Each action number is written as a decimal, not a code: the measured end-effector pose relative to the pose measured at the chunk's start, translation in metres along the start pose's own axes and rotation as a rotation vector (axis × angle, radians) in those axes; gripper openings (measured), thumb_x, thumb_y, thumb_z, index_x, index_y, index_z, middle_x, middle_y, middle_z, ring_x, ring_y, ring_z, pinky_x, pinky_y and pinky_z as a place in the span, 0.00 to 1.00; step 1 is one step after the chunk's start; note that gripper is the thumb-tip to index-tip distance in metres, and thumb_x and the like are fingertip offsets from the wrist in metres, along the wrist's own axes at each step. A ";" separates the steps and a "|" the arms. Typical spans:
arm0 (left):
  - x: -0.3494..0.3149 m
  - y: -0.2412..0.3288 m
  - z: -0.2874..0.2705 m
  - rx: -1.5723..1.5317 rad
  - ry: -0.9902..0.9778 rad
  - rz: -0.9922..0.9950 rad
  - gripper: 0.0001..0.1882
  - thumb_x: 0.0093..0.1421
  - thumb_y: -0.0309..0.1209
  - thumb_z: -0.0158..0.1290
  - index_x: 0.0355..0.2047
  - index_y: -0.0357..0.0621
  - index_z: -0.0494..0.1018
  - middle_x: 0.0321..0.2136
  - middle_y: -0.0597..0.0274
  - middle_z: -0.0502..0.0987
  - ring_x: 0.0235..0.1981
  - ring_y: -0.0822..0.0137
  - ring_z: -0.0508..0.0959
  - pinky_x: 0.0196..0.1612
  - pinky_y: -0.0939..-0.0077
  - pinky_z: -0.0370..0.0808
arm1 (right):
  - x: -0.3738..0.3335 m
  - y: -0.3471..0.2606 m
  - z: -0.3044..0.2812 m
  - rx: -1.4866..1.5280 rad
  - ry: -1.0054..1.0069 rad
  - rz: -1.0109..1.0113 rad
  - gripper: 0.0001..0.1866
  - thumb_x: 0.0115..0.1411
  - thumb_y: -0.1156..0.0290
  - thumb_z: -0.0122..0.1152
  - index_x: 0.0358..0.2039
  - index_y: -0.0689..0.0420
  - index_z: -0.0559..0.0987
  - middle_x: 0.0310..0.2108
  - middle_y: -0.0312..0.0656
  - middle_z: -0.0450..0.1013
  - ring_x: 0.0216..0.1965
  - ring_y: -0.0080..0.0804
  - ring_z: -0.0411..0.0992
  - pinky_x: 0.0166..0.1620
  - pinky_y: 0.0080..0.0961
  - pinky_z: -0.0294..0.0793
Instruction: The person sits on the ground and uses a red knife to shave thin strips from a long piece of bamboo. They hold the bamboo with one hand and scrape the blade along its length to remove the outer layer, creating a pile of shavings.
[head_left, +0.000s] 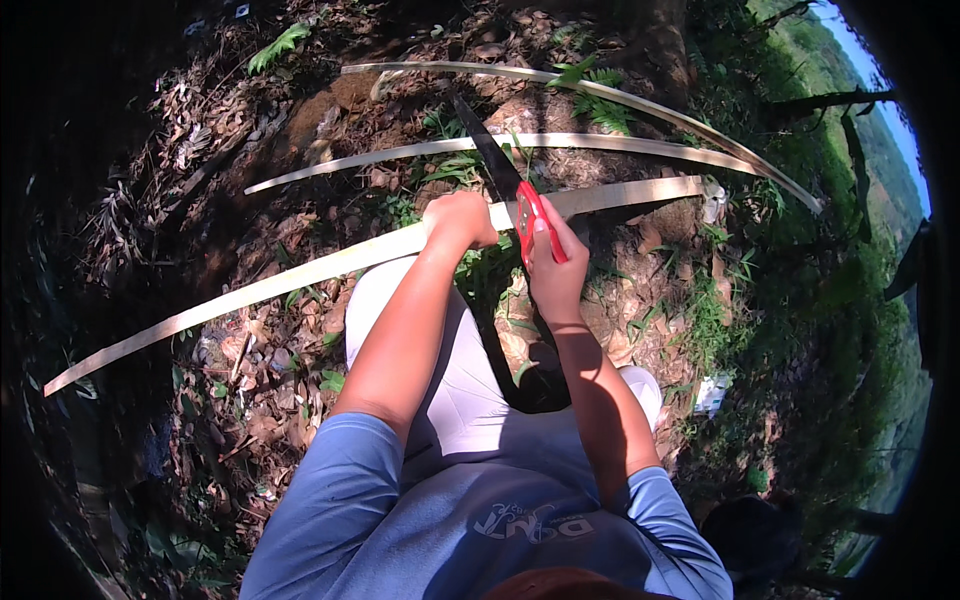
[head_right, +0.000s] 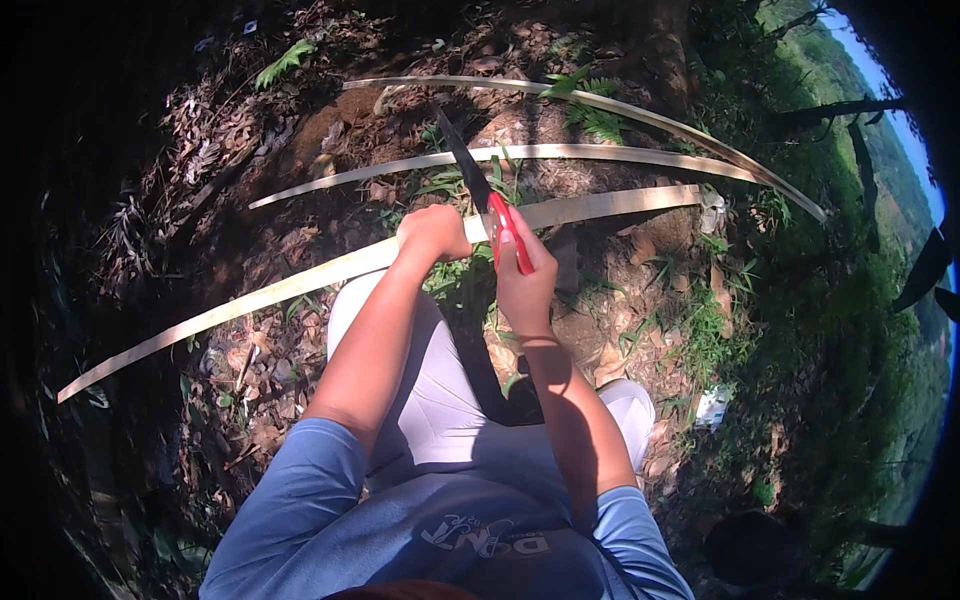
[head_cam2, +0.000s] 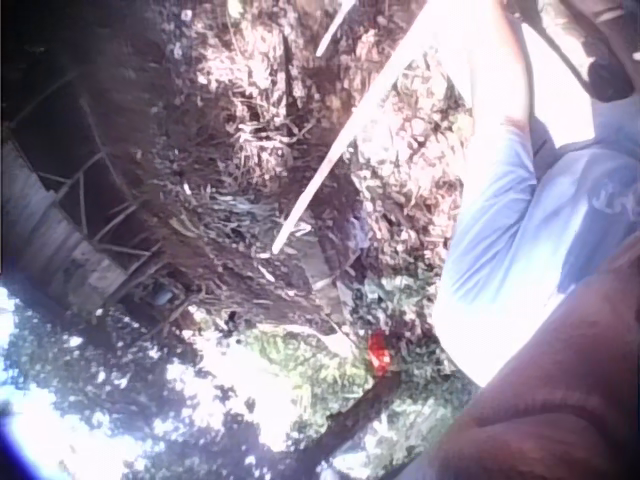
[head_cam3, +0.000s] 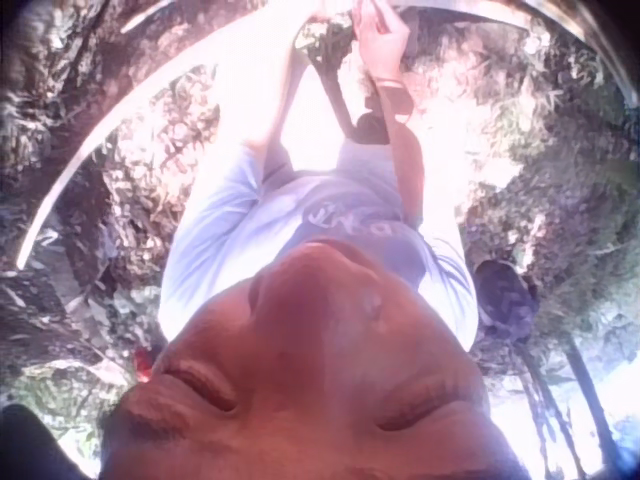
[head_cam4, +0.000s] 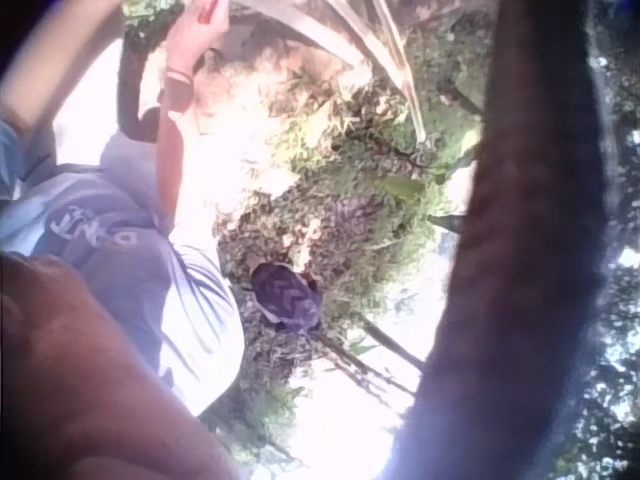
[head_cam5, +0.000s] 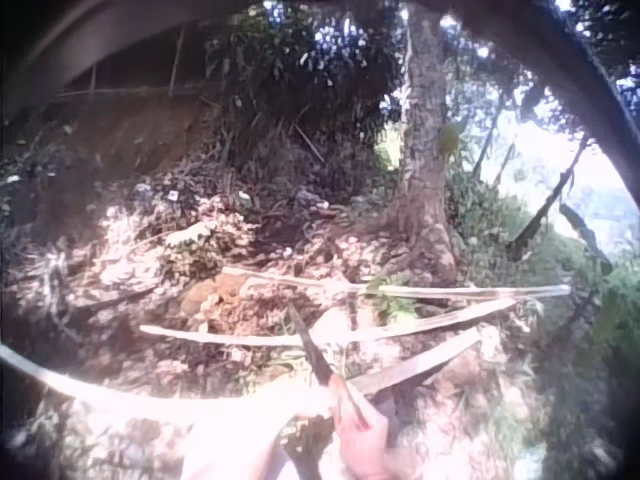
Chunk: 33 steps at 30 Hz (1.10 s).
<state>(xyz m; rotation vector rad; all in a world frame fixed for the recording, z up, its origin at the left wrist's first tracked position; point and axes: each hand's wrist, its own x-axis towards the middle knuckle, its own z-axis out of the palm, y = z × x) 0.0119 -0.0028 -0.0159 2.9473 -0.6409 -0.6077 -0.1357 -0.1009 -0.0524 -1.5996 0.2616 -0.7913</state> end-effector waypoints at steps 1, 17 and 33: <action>-0.001 -0.002 0.000 0.007 0.010 -0.008 0.21 0.45 0.32 0.65 0.42 0.43 0.89 0.44 0.52 0.89 0.48 0.55 0.90 0.50 0.61 0.86 | 0.014 0.010 0.014 0.032 -0.005 0.020 0.22 0.76 0.70 0.58 0.67 0.64 0.78 0.46 0.40 0.84 0.43 0.18 0.76 0.48 0.21 0.77; 0.001 -0.008 0.001 -0.007 -0.026 -0.010 0.21 0.47 0.33 0.61 0.42 0.41 0.89 0.46 0.48 0.88 0.49 0.50 0.89 0.53 0.59 0.84 | -0.151 -0.039 -0.107 -0.029 -0.087 0.437 0.27 0.77 0.68 0.53 0.72 0.67 0.72 0.36 0.32 0.77 0.33 0.18 0.72 0.38 0.20 0.74; -0.005 -0.010 -0.006 -0.044 -0.038 -0.009 0.20 0.46 0.31 0.60 0.40 0.42 0.89 0.44 0.45 0.88 0.48 0.49 0.89 0.53 0.58 0.84 | -0.104 -0.055 -0.080 -0.070 -0.077 0.315 0.26 0.77 0.65 0.57 0.70 0.63 0.75 0.33 0.29 0.76 0.30 0.12 0.68 0.34 0.16 0.69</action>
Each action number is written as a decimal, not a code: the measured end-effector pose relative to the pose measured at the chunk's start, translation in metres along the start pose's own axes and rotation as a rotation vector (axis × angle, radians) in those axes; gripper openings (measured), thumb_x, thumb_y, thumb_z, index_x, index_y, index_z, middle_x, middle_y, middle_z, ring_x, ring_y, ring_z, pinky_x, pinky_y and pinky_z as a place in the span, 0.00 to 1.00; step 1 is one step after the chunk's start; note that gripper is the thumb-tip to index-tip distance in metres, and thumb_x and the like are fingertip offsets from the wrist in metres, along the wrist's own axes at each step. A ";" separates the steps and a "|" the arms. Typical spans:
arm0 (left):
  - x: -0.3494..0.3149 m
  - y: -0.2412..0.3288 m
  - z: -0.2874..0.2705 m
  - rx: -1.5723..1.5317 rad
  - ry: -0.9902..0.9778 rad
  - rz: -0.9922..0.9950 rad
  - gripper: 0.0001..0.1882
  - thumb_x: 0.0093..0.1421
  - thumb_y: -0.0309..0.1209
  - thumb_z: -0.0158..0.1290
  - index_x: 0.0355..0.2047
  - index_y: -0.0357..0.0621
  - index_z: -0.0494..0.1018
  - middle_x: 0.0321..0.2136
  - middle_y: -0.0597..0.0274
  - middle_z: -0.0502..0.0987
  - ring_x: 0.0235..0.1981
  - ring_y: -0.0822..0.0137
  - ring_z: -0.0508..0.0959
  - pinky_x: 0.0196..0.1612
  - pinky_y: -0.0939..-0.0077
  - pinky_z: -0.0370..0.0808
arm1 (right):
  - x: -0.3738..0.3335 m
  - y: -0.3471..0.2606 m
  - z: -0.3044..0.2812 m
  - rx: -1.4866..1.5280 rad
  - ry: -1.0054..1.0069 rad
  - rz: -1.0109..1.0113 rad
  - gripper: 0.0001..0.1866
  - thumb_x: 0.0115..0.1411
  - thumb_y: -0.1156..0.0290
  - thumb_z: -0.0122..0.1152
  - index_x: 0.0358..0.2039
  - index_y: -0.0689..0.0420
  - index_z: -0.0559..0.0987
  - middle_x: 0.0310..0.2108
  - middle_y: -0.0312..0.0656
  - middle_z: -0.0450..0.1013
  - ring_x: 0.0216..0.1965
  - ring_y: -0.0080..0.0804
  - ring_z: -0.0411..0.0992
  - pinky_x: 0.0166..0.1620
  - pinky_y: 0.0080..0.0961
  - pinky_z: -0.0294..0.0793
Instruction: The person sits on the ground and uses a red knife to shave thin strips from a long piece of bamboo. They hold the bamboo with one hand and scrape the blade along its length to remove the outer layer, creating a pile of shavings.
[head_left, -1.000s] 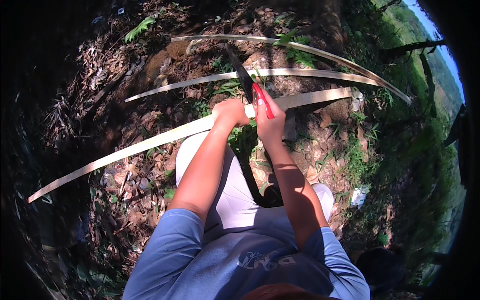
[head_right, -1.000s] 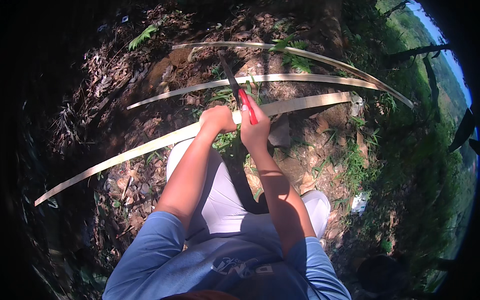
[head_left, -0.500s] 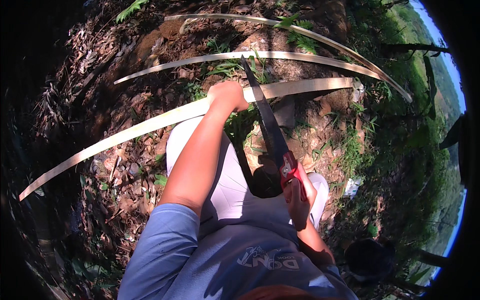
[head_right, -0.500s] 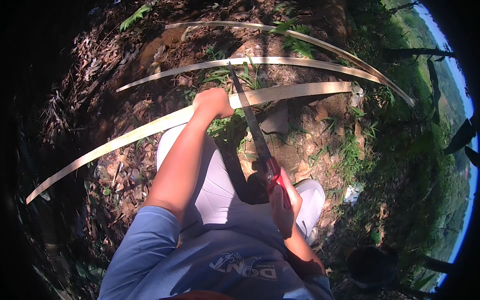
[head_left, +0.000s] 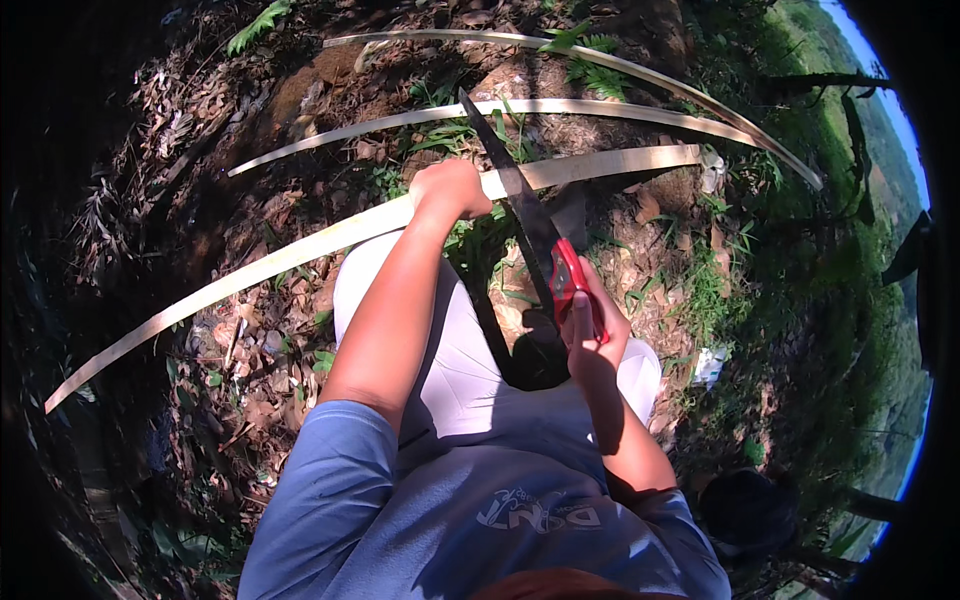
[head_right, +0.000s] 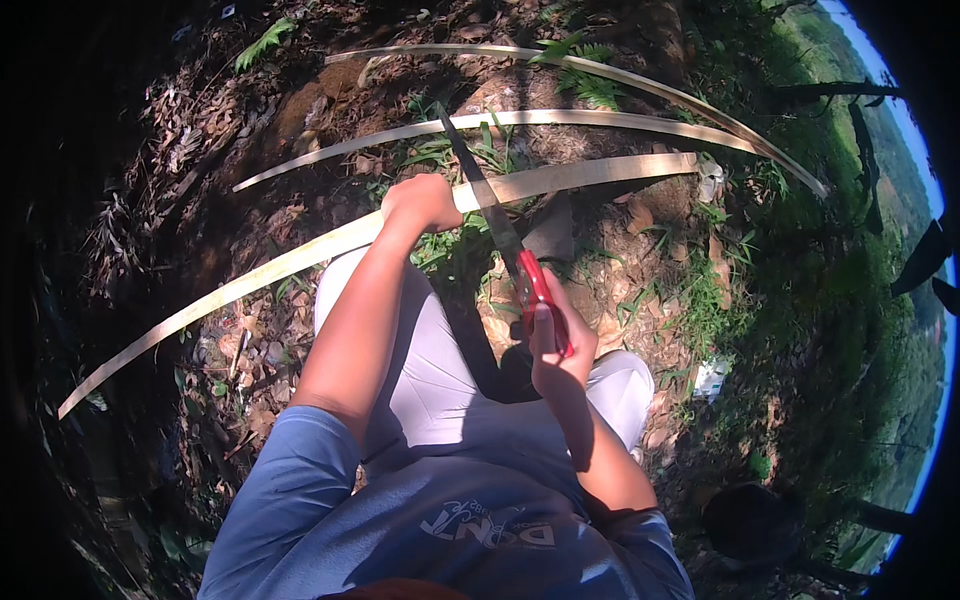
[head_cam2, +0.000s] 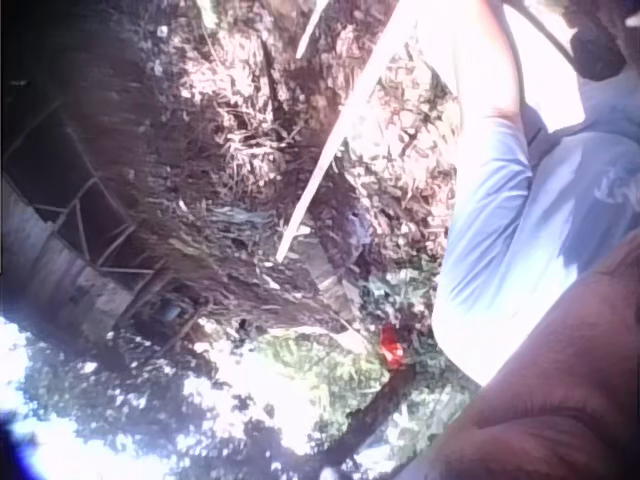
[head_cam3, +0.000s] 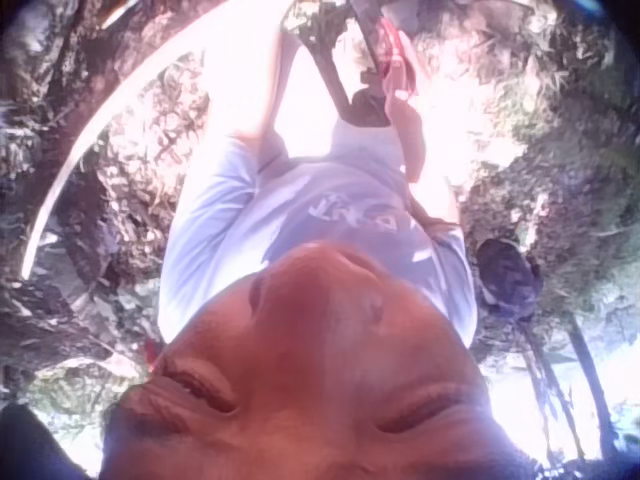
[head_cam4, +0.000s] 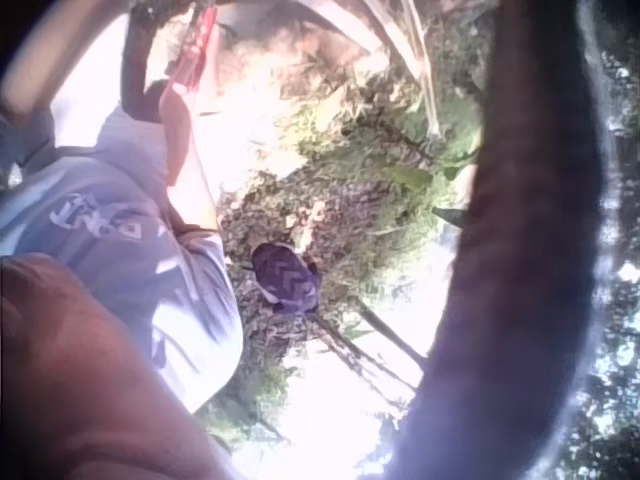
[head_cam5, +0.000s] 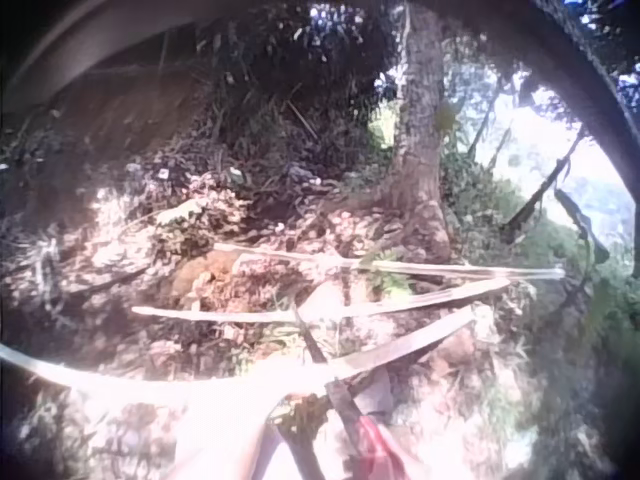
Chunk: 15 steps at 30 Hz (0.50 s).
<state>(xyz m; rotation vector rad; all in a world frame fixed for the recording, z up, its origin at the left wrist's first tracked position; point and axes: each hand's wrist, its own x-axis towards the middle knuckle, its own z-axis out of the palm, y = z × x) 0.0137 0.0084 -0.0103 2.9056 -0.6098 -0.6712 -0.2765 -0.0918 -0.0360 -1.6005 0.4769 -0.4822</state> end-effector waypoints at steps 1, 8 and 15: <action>0.002 -0.001 0.000 0.003 0.013 0.003 0.20 0.46 0.32 0.60 0.40 0.42 0.89 0.44 0.45 0.88 0.48 0.49 0.89 0.53 0.58 0.84 | 0.027 0.011 0.013 -0.048 0.007 -0.087 0.25 0.77 0.66 0.57 0.70 0.62 0.75 0.33 0.29 0.76 0.31 0.13 0.70 0.35 0.16 0.70; 0.004 0.005 0.005 0.057 0.050 0.023 0.20 0.46 0.33 0.63 0.40 0.40 0.89 0.43 0.48 0.89 0.46 0.52 0.90 0.50 0.60 0.85 | 0.157 0.037 0.101 0.129 0.046 -0.311 0.23 0.77 0.69 0.57 0.67 0.65 0.77 0.46 0.43 0.84 0.44 0.22 0.78 0.49 0.24 0.78; 0.017 -0.006 0.008 0.027 0.006 -0.020 0.20 0.46 0.32 0.63 0.41 0.42 0.89 0.43 0.51 0.89 0.47 0.53 0.90 0.51 0.60 0.85 | 0.113 0.043 0.075 0.096 -0.004 -0.190 0.24 0.77 0.68 0.58 0.68 0.64 0.76 0.44 0.40 0.83 0.41 0.20 0.76 0.46 0.22 0.76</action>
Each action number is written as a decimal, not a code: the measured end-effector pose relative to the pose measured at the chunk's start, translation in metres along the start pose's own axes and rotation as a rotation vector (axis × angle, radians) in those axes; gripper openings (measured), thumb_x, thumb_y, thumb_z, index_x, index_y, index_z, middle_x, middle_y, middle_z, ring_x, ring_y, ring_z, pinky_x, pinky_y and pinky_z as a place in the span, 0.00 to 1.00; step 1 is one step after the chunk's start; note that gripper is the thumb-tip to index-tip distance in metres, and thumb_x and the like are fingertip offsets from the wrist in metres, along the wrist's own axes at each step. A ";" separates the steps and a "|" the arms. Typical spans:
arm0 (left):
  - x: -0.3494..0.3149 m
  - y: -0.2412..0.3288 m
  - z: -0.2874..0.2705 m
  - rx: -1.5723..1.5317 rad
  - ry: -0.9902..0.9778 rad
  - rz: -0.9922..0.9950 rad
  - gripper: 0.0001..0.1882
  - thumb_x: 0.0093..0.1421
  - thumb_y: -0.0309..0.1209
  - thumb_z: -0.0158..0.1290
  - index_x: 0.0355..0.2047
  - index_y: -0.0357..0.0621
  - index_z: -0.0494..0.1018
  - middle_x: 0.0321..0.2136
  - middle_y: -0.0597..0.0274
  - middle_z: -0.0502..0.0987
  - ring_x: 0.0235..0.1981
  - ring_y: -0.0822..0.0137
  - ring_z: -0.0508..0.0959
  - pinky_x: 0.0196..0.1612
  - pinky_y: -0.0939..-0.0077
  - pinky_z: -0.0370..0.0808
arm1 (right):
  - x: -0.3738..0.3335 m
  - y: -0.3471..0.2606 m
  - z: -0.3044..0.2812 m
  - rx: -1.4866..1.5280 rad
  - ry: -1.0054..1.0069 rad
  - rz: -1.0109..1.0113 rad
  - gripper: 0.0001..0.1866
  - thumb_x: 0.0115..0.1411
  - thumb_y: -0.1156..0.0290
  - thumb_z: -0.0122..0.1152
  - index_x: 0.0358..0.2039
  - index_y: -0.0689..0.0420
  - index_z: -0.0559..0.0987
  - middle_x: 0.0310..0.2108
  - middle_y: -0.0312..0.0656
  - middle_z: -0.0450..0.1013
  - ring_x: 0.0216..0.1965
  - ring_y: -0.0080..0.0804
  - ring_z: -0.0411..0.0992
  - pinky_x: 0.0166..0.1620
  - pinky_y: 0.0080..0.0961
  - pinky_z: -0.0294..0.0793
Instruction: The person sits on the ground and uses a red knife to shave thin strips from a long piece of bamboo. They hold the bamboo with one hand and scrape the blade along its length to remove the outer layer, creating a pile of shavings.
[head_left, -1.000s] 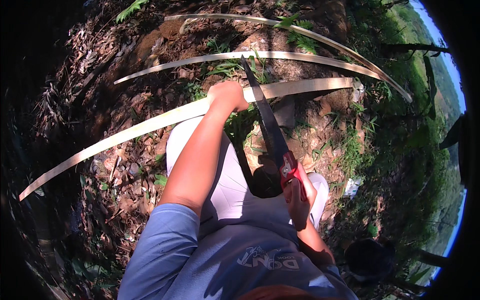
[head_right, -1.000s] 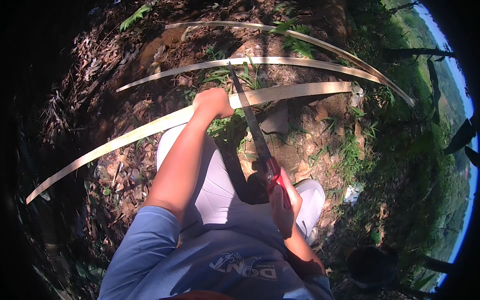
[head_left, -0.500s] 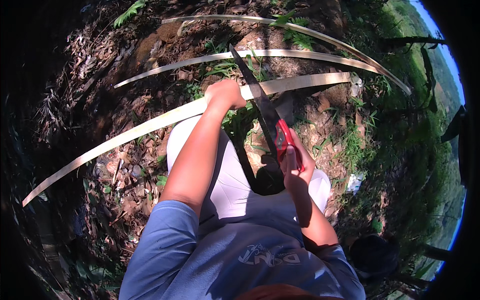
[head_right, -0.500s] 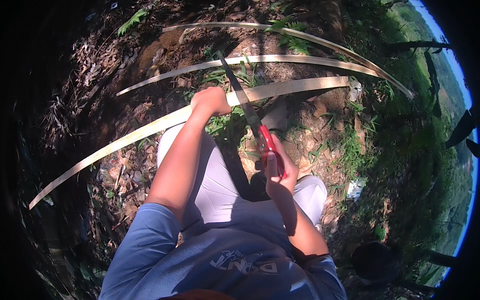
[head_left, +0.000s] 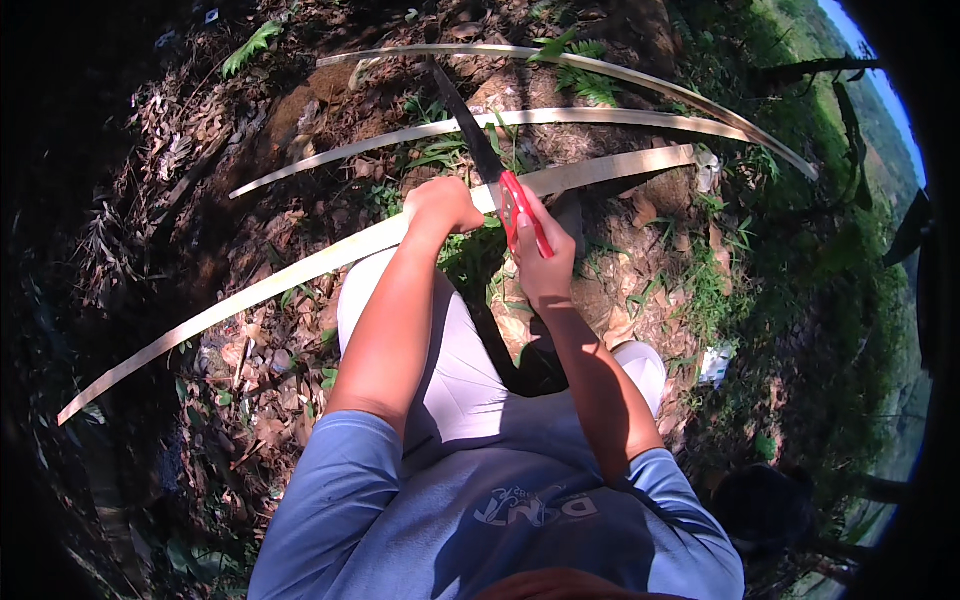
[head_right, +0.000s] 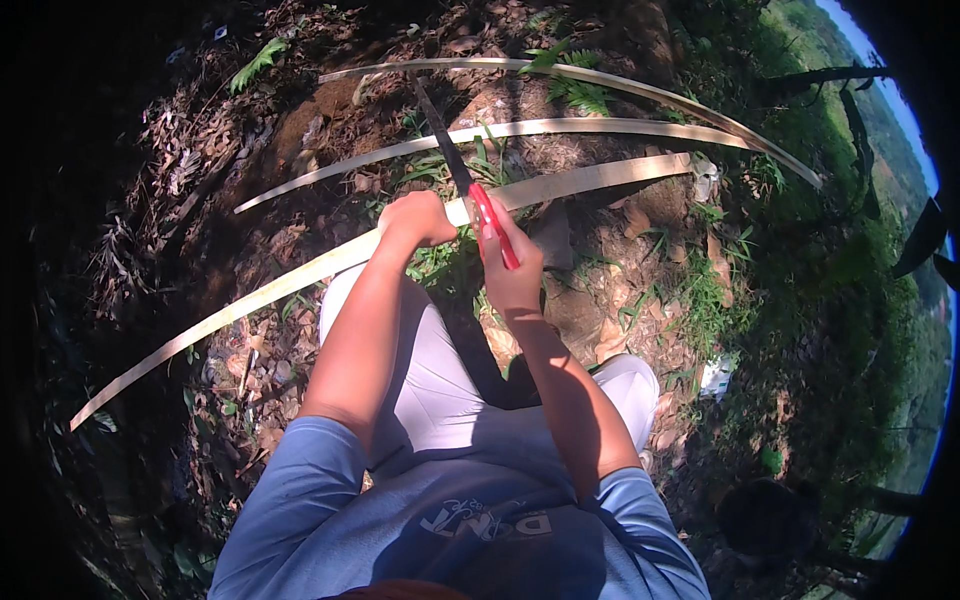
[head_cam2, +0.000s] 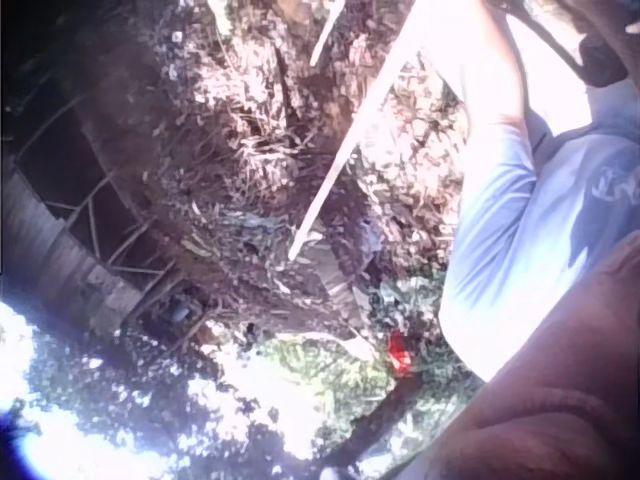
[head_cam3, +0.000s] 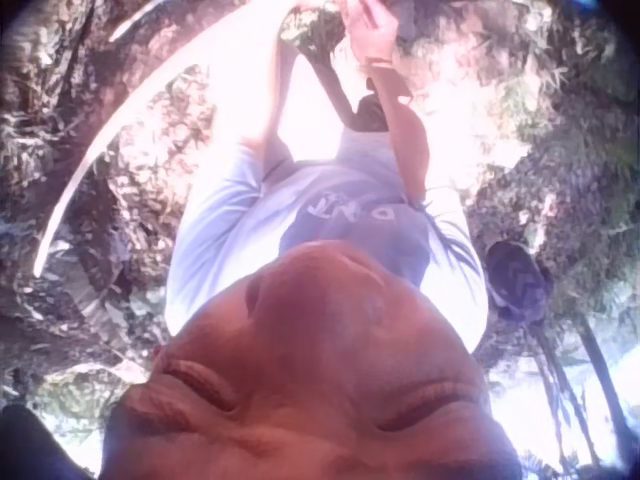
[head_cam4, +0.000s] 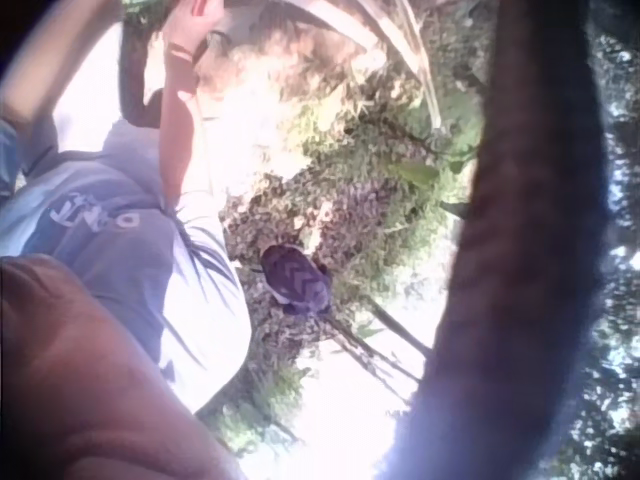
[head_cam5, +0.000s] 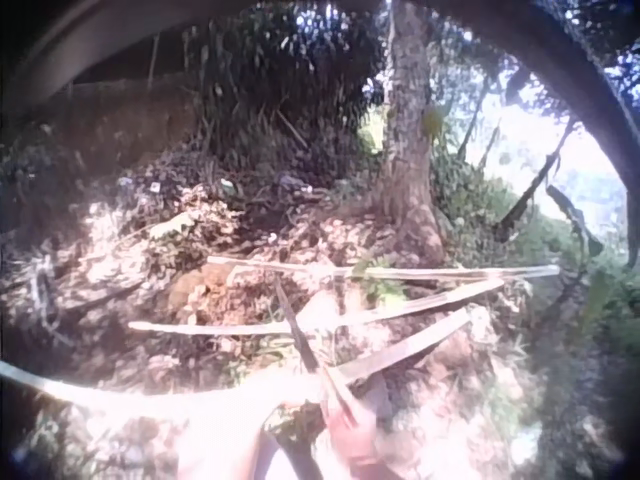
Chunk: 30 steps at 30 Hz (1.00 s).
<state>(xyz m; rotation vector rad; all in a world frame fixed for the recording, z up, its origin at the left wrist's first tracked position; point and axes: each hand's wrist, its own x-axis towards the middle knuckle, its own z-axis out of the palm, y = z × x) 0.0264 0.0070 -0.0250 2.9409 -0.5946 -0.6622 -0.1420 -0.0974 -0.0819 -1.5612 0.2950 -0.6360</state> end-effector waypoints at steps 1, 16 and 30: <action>0.001 0.004 0.001 -0.005 -0.003 0.009 0.20 0.45 0.33 0.63 0.40 0.44 0.89 0.43 0.52 0.89 0.47 0.53 0.89 0.51 0.61 0.85 | -0.019 -0.002 -0.015 -0.031 -0.006 0.057 0.24 0.77 0.67 0.57 0.69 0.63 0.76 0.43 0.39 0.82 0.38 0.19 0.75 0.44 0.21 0.76; -0.018 0.010 -0.007 0.004 -0.030 0.018 0.20 0.47 0.32 0.62 0.42 0.45 0.89 0.45 0.53 0.89 0.48 0.54 0.89 0.51 0.62 0.85 | -0.233 -0.118 -0.143 -0.226 0.065 0.304 0.31 0.74 0.63 0.61 0.69 0.72 0.72 0.51 0.48 0.83 0.51 0.31 0.80 0.56 0.30 0.78; -0.015 0.007 -0.006 0.011 0.001 0.012 0.21 0.47 0.34 0.65 0.44 0.45 0.89 0.46 0.51 0.89 0.49 0.54 0.89 0.52 0.61 0.85 | -0.058 -0.048 -0.047 0.039 0.003 0.184 0.24 0.77 0.69 0.57 0.70 0.62 0.75 0.36 0.33 0.79 0.33 0.14 0.72 0.38 0.16 0.72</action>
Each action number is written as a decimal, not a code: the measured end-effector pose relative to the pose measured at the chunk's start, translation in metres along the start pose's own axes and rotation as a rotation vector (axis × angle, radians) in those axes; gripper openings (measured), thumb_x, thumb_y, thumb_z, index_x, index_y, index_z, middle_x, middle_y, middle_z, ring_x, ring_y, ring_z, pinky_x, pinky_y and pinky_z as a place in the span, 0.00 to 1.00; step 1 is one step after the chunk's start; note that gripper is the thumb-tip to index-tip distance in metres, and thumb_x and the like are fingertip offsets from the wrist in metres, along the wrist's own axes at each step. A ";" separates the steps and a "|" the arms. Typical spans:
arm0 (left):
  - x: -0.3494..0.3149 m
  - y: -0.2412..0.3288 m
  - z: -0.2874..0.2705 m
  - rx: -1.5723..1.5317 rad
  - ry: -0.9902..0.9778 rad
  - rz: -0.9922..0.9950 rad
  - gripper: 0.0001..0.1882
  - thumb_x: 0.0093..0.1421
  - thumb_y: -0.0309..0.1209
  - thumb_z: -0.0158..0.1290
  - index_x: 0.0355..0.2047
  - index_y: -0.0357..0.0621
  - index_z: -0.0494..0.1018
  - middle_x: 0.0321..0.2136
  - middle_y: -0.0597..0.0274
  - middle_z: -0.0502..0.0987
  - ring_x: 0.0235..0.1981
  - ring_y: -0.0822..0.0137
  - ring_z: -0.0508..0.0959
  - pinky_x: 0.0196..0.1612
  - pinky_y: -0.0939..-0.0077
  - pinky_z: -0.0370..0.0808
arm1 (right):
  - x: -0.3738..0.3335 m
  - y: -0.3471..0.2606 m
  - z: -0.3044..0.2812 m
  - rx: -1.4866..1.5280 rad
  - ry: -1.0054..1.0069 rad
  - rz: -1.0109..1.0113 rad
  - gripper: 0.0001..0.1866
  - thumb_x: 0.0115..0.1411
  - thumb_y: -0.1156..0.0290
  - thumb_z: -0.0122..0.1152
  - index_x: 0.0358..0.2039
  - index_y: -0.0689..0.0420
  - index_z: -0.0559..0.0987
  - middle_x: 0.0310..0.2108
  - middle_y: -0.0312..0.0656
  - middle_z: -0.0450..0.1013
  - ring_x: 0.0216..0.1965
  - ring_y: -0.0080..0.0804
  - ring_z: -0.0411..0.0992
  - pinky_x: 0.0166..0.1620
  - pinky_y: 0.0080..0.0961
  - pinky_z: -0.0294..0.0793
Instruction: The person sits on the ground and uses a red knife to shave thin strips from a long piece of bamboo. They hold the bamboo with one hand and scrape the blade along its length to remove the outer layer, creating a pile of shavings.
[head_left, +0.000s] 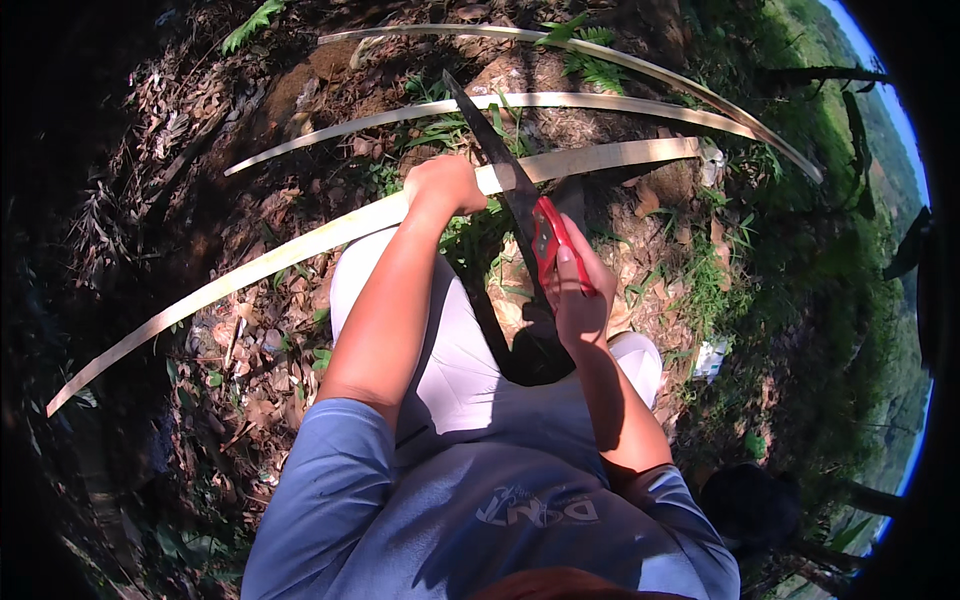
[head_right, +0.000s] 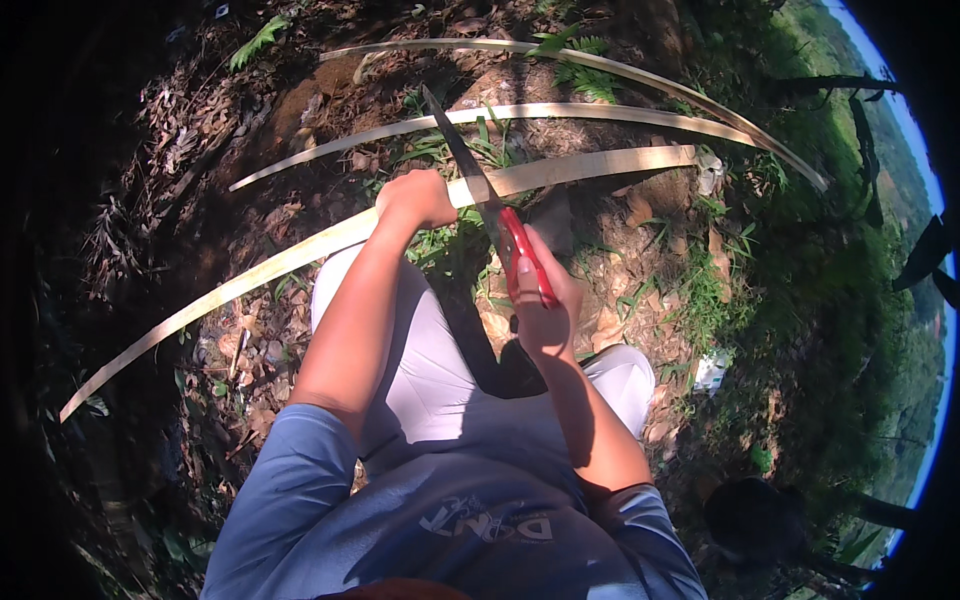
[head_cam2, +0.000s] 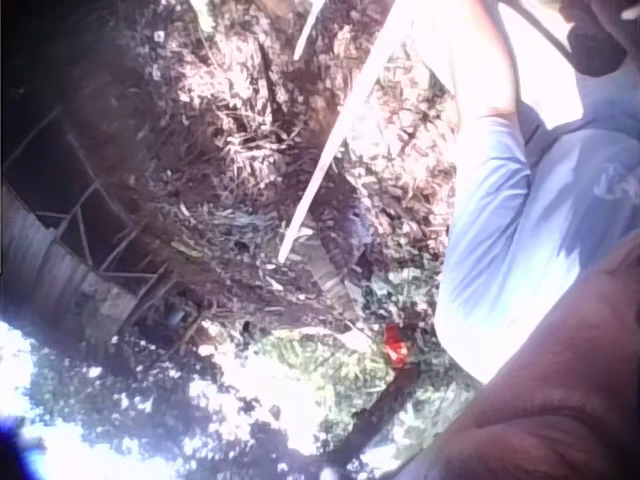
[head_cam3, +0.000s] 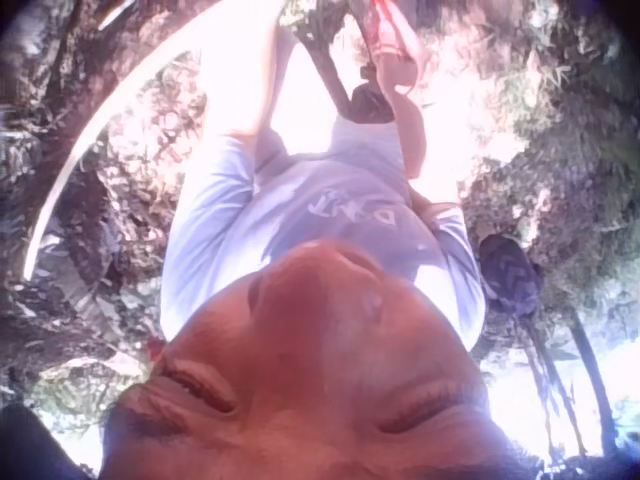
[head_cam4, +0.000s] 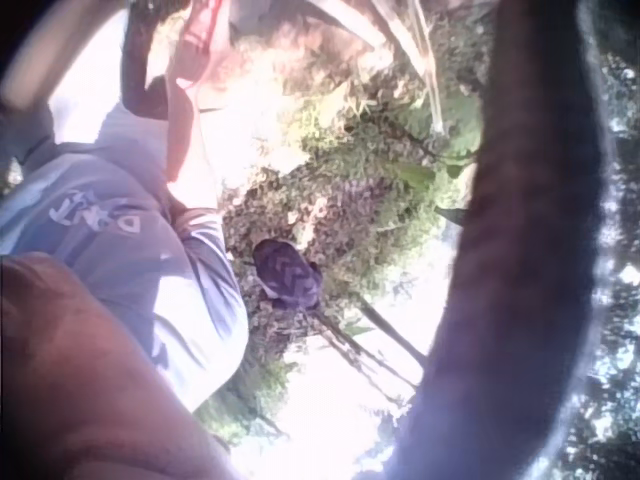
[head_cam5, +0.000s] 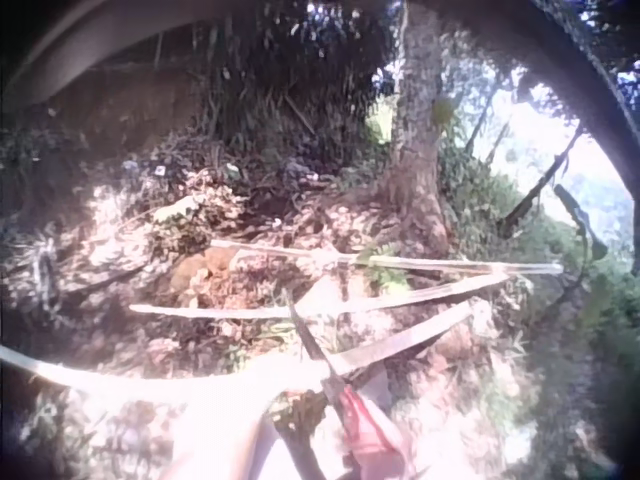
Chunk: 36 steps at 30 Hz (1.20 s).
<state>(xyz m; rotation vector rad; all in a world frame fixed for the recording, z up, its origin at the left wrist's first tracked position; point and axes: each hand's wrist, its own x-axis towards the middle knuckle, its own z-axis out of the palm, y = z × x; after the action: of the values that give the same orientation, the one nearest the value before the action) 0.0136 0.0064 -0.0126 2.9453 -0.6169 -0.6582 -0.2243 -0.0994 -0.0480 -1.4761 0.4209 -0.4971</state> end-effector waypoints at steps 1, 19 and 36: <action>-0.001 0.002 0.000 0.018 0.013 0.005 0.21 0.47 0.35 0.65 0.44 0.45 0.89 0.46 0.51 0.89 0.49 0.54 0.89 0.52 0.61 0.85 | 0.022 0.008 0.011 0.010 -0.009 -0.036 0.24 0.77 0.70 0.58 0.69 0.62 0.76 0.39 0.35 0.81 0.36 0.17 0.74 0.41 0.17 0.73; 0.012 -0.003 0.003 0.013 -0.020 0.006 0.20 0.46 0.33 0.63 0.41 0.44 0.89 0.44 0.50 0.89 0.47 0.52 0.89 0.51 0.61 0.85 | 0.038 0.026 0.028 -0.005 -0.043 -0.091 0.26 0.77 0.66 0.57 0.72 0.59 0.74 0.38 0.30 0.78 0.33 0.12 0.68 0.36 0.15 0.70; -0.007 0.008 -0.001 -0.008 0.014 0.027 0.20 0.47 0.31 0.61 0.42 0.43 0.88 0.45 0.49 0.89 0.48 0.51 0.89 0.53 0.61 0.84 | -0.177 -0.076 -0.089 -0.228 0.038 0.146 0.28 0.76 0.67 0.58 0.72 0.67 0.72 0.32 0.31 0.77 0.29 0.10 0.67 0.34 0.15 0.67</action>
<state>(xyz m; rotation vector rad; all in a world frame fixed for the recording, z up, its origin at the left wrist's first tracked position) 0.0052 0.0013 -0.0080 2.9267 -0.6501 -0.6354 -0.4251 -0.0772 0.0165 -1.6422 0.6270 -0.3703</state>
